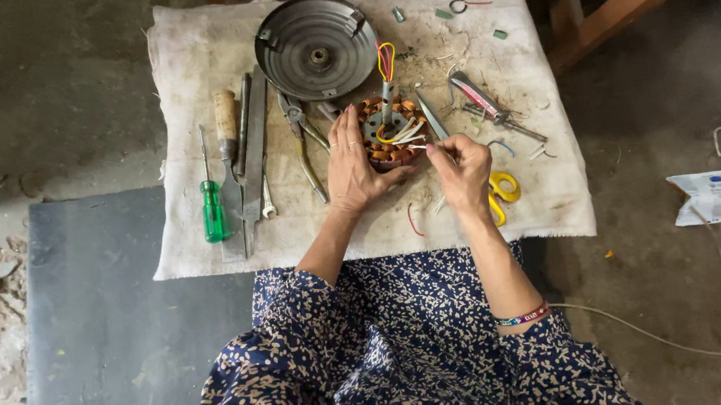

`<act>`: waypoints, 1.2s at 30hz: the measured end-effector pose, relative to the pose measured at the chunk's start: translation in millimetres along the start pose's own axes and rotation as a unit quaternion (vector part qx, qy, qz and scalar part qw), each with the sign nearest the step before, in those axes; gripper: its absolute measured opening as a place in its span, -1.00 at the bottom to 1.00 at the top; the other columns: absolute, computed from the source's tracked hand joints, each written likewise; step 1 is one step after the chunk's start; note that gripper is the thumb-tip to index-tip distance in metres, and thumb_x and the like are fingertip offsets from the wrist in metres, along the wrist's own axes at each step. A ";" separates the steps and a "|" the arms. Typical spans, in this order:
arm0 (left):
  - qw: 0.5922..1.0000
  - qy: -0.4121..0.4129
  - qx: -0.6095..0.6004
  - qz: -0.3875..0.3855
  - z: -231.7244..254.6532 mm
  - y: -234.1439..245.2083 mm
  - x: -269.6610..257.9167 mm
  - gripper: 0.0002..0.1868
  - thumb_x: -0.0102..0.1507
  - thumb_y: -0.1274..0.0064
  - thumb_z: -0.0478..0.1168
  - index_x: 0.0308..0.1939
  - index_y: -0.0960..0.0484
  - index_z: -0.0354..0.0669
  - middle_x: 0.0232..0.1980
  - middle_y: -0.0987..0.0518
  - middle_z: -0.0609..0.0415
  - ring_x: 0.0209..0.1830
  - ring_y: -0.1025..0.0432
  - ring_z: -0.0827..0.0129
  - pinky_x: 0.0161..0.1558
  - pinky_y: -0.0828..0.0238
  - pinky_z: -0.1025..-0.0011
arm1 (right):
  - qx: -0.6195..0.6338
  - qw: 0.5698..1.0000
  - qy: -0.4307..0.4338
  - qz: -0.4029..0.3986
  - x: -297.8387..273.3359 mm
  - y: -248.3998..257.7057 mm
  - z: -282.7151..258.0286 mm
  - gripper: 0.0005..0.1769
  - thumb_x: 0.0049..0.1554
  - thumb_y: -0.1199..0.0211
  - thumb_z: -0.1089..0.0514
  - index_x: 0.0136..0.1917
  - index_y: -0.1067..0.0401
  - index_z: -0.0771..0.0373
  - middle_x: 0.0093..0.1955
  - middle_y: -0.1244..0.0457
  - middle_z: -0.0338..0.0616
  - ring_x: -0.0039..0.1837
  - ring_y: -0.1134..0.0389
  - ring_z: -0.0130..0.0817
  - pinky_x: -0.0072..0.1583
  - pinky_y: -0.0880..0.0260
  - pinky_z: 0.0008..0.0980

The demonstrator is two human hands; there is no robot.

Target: The person sits on the floor and works on a motor stator, using pliers to adjust and arrange the copper windings. They then use scissors to trim a small piece of wire and continue to arrange the windings by hand.

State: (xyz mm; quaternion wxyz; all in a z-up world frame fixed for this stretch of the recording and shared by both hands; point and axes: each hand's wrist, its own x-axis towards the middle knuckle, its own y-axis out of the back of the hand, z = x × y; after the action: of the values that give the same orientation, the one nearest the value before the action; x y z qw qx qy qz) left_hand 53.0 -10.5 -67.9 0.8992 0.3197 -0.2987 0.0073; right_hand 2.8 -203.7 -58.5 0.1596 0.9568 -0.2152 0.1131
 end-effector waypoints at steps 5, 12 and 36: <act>1.000 0.005 -0.009 0.001 -0.5 -0.6 1.5 0.45 -0.15 -0.49 0.27 0.51 0.00 -0.49 0.46 -0.24 -0.37 0.47 -0.13 -0.23 0.48 -0.11 0.06 | -0.012 1.000 0.007 -0.001 1.3 -4.4 2.4 -0.88 0.11 -0.40 0.24 -0.22 -0.55 0.32 -0.37 -0.30 -0.38 -0.32 -0.18 -0.67 -0.26 -0.14 -0.55; 1.000 0.013 -0.004 -0.002 1.5 0.3 1.0 0.45 -0.16 -0.50 0.29 0.50 -0.02 -0.48 0.46 -0.25 -0.38 0.49 -0.13 -0.24 0.48 -0.11 0.07 | -0.056 0.998 0.017 0.009 -0.7 -6.8 -1.6 -0.86 0.10 -0.40 0.24 -0.24 -0.52 0.35 -0.42 -0.26 -0.32 -0.35 -0.15 -0.63 -0.28 -0.12 -0.50; 0.999 0.030 -0.005 -0.023 2.8 4.3 3.4 0.45 -0.19 -0.49 0.29 0.50 -0.04 -0.49 0.46 -0.24 -0.37 0.50 -0.11 -0.21 0.49 -0.11 0.10 | -0.075 0.997 0.025 -0.006 -6.0 -18.4 -12.8 -0.89 0.08 -0.36 0.26 -0.26 -0.54 0.34 -0.41 -0.31 -0.27 -0.35 -0.21 -0.61 -0.26 -0.17 -0.49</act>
State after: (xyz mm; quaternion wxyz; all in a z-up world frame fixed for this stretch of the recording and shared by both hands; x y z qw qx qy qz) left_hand 53.5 -9.3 -61.9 0.9094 0.3212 -0.2641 -0.0053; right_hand 3.9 -181.2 -53.1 0.2372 0.9401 -0.2136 0.1199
